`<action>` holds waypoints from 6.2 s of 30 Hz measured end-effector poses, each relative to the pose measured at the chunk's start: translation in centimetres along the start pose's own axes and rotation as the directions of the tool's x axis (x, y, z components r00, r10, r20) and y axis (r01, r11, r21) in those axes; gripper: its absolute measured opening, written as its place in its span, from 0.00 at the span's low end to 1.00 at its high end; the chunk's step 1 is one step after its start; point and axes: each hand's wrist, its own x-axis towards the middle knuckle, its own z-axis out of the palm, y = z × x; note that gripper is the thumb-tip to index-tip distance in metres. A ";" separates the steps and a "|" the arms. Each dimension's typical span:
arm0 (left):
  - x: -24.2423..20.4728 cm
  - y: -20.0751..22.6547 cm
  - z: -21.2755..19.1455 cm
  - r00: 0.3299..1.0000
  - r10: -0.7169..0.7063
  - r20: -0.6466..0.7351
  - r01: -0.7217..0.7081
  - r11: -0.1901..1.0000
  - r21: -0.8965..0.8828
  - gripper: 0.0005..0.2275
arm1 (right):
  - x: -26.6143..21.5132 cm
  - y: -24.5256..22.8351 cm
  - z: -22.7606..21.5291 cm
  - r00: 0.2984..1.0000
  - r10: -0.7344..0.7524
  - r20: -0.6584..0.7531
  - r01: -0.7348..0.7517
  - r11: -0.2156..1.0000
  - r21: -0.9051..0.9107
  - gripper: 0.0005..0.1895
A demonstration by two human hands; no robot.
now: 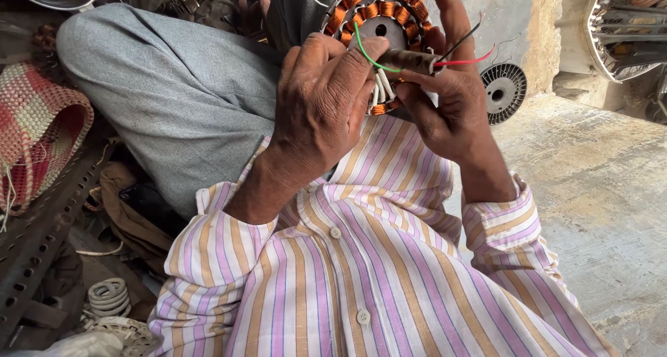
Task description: The person sits on the ground with a fan motor stator on their lap and connects and twists the red and green coil wires together around the winding. They use scissors to trim the wire ends, then fit the rotor shaft into the stator and continue securing the wire connections.
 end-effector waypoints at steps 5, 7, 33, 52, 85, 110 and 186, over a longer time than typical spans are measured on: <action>0.5 0.2 0.2 0.993 0.056 -0.108 -0.055 0.998 0.013 0.20 | -0.7 0.6 -0.1 0.995 0.096 0.027 -0.096 0.995 0.001 0.12; 0.2 -0.1 1.0 0.996 0.046 -0.080 -0.041 0.997 0.067 0.20 | -0.7 1.1 -0.3 0.994 0.105 0.032 -0.107 0.990 0.089 0.10; -3.1 -0.6 0.5 0.988 0.103 -0.115 -0.103 0.995 0.000 0.23 | -0.4 -1.9 1.6 0.999 0.001 -0.052 -0.019 0.937 -0.349 0.14; -2.9 -0.2 0.5 0.990 0.049 -0.131 -0.047 0.999 0.023 0.22 | -1.5 0.1 3.2 0.974 -0.116 -0.193 0.081 0.981 -0.179 0.09; -3.5 -1.2 0.7 0.985 0.057 -0.163 -0.056 0.998 0.009 0.11 | -3.1 1.0 6.1 0.927 -0.166 -0.337 0.065 0.955 -0.290 0.08; -8.1 -3.2 -16.1 0.915 -0.226 -0.335 0.293 0.942 0.164 0.11 | 6.7 -5.6 18.6 0.965 -0.253 0.071 0.261 0.954 -0.146 0.12; -15.7 -6.1 -10.4 0.818 -0.276 -0.505 0.471 0.826 0.311 0.02 | 7.1 -5.4 20.9 0.811 -0.514 0.280 0.585 0.718 -0.376 0.17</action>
